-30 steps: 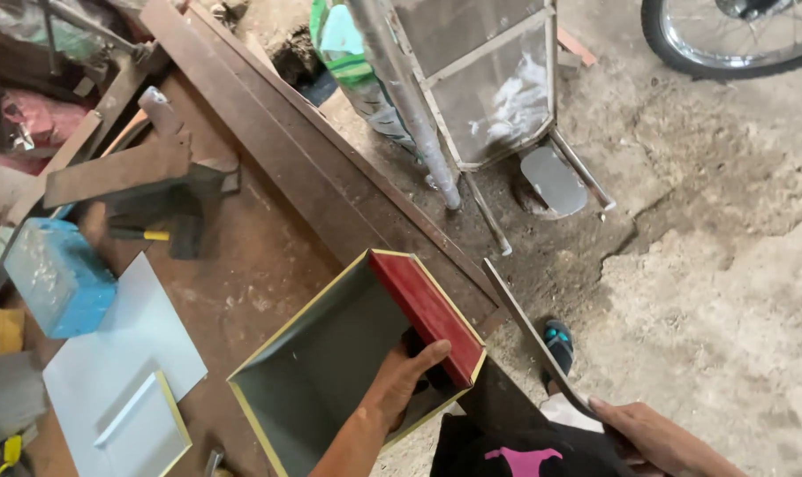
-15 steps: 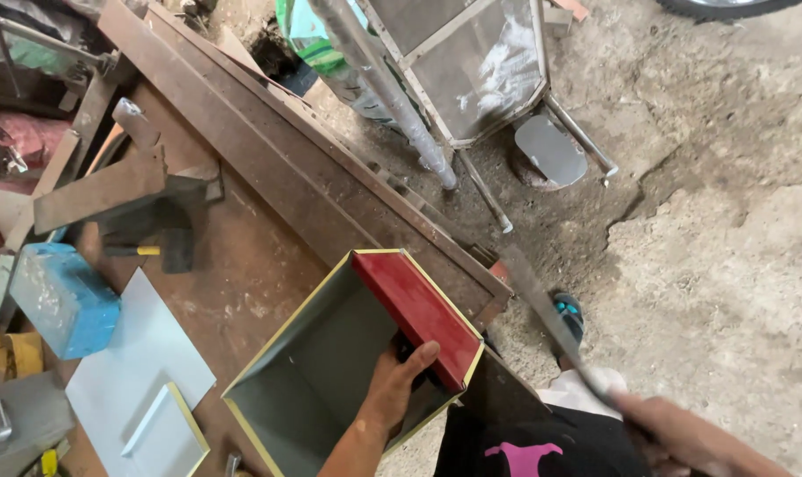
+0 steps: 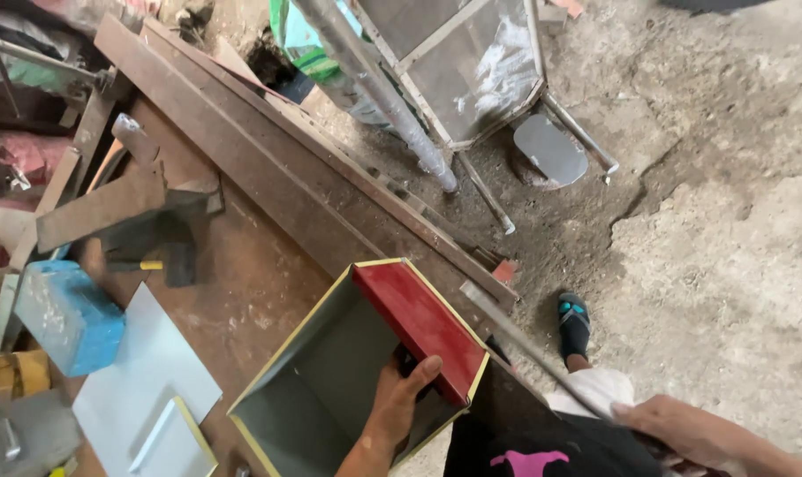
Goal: The person works at a wooden workbench forming a painted sheet-metal box. They hold the box against the bench edge, use a flat metal bar to press and bend the edges, then tap and set the folded seams with a hammer while rotating the box to work each side.
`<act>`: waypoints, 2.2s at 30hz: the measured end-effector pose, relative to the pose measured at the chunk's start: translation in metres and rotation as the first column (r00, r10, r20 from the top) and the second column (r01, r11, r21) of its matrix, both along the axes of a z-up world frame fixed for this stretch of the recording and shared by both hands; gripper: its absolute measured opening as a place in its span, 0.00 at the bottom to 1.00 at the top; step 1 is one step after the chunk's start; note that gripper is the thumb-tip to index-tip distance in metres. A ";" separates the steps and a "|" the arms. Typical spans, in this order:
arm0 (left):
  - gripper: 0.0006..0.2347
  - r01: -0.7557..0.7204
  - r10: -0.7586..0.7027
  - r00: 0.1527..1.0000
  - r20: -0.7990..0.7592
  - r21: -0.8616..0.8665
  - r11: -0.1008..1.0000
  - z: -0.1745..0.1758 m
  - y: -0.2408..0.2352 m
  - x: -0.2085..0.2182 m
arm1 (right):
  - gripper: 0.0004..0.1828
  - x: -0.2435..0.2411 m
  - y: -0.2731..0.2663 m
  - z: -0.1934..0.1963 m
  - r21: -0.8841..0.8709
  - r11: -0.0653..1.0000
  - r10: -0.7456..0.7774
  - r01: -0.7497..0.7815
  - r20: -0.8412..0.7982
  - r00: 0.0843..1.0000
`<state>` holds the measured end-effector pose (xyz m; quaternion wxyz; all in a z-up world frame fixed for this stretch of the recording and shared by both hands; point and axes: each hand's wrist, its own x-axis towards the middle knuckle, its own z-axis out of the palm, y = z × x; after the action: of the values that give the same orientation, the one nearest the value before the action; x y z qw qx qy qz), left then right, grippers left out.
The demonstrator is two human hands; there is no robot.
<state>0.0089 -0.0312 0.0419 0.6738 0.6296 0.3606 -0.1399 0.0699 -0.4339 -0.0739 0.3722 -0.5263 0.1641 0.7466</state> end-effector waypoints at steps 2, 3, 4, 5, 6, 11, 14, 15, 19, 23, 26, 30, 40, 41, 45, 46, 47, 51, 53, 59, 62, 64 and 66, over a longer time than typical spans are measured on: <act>0.34 -0.017 0.017 1.000 0.025 0.000 1.000 0.005 -0.007 0.001 | 0.35 0.017 -0.001 0.009 -0.089 0.979 -0.180 0.181 0.019 0.983; 0.34 -0.010 0.010 0.999 0.034 0.006 1.000 0.010 -0.005 0.000 | 0.38 0.018 0.003 0.015 -0.173 0.910 -0.376 0.377 0.039 0.926; 0.34 -0.012 0.012 1.000 0.027 0.005 1.000 0.011 -0.005 -0.002 | 0.38 0.013 0.004 0.017 -0.177 0.911 -0.374 0.374 0.033 0.927; 0.34 -0.026 0.027 0.999 0.045 -0.013 1.000 0.010 -0.007 0.001 | 0.36 0.017 0.005 0.016 -0.133 0.951 -0.279 0.281 0.031 0.960; 0.34 -0.040 0.041 0.997 0.063 -0.031 0.999 0.009 -0.009 0.004 | 0.35 0.020 0.005 0.016 -0.090 0.979 -0.181 0.184 0.034 0.983; 0.34 -0.045 0.045 0.999 0.018 -0.029 0.999 0.010 -0.006 0.006 | 0.32 0.012 -0.001 0.005 -0.058 0.984 -0.168 0.170 0.037 0.985; 0.33 -0.066 0.066 0.998 -0.019 -0.005 0.998 0.015 -0.008 0.001 | 0.35 -0.010 0.008 -0.022 -0.224 0.904 -0.350 0.365 0.106 0.931; 0.33 -0.085 0.085 0.996 0.021 -0.005 0.996 0.013 -0.011 0.007 | 0.36 -0.010 0.013 -0.034 -0.288 0.895 -0.293 0.341 0.196 0.936; 0.32 -0.057 0.058 0.998 0.018 -0.035 0.998 0.010 -0.008 0.009 | 0.24 -0.007 0.008 -0.030 0.138 0.982 0.080 -0.127 0.303 0.950; 0.31 -0.099 0.099 0.995 0.015 -0.024 0.995 0.006 -0.011 0.005 | 0.39 0.047 0.010 0.008 -0.084 0.962 -0.239 0.259 0.194 0.951; 0.30 -0.109 0.111 0.993 0.037 -0.066 0.992 0.003 -0.012 0.008 | 0.31 0.017 0.007 -0.011 -0.170 0.964 -0.175 0.205 0.172 0.969; 0.31 -0.078 0.074 0.994 0.085 0.037 0.996 0.004 -0.003 0.009 | 0.34 0.033 0.024 0.023 0.031 0.999 0.013 -0.016 0.096 0.995; 0.30 -0.009 0.005 1.000 0.030 0.136 0.991 -0.003 0.002 -0.001 | 0.32 0.031 0.071 -0.003 -0.189 0.928 0.364 -0.321 0.271 0.891; 0.31 -0.034 0.027 0.998 0.055 0.139 0.990 -0.010 0.000 -0.004 | 0.31 0.043 0.070 -0.033 -0.016 0.884 0.358 -0.468 0.665 0.655; 0.34 0.015 -0.032 0.995 0.098 0.170 0.985 -0.003 -0.002 0.004 | 0.41 0.080 0.159 -0.027 -0.092 0.914 0.254 -0.394 0.889 0.381; 0.34 0.005 -0.027 0.992 0.122 0.178 0.984 -0.006 -0.004 0.007 | 0.41 0.086 0.177 -0.030 -0.095 0.913 0.249 -0.397 0.900 0.359; 0.34 -0.010 -0.006 0.994 0.107 0.155 0.988 -0.006 -0.002 0.004 | 0.38 0.084 0.198 -0.032 -0.009 0.942 0.148 -0.335 0.908 0.393; 0.33 0.044 -0.038 0.999 -0.032 0.227 0.973 -0.001 0.005 0.003 | 0.24 0.089 0.239 -0.010 0.305 0.950 -0.248 0.065 0.613 0.750; 0.33 0.035 -0.015 0.991 -0.133 0.150 0.988 -0.001 0.016 -0.005 | 0.22 0.088 0.240 -0.010 0.341 0.936 -0.286 0.089 0.588 0.757; 0.34 0.362 -0.446 0.894 0.032 0.533 0.765 -0.059 0.014 -0.032 | 0.18 0.086 0.252 -0.009 0.329 0.938 -0.293 0.108 0.590 0.752; 0.35 0.461 -0.431 0.869 -0.244 0.716 0.524 -0.059 0.006 -0.024 | 0.21 0.086 0.255 0.001 0.257 0.965 -0.208 0.056 0.616 0.760; 0.32 0.541 -0.361 0.841 -0.402 0.619 0.570 -0.047 0.006 -0.018 | 0.22 0.085 0.255 0.007 0.177 0.983 -0.142 0.038 0.626 0.767; 0.41 0.444 -0.373 0.890 -0.263 0.687 0.576 -0.020 0.006 -0.005 | 0.23 0.083 0.255 0.006 0.114 0.993 -0.098 0.030 0.655 0.749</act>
<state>0.0038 -0.0250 0.0222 0.2980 0.9037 0.2603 -0.1634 0.1533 -0.1790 -0.0678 0.4566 -0.7312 0.0040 0.5067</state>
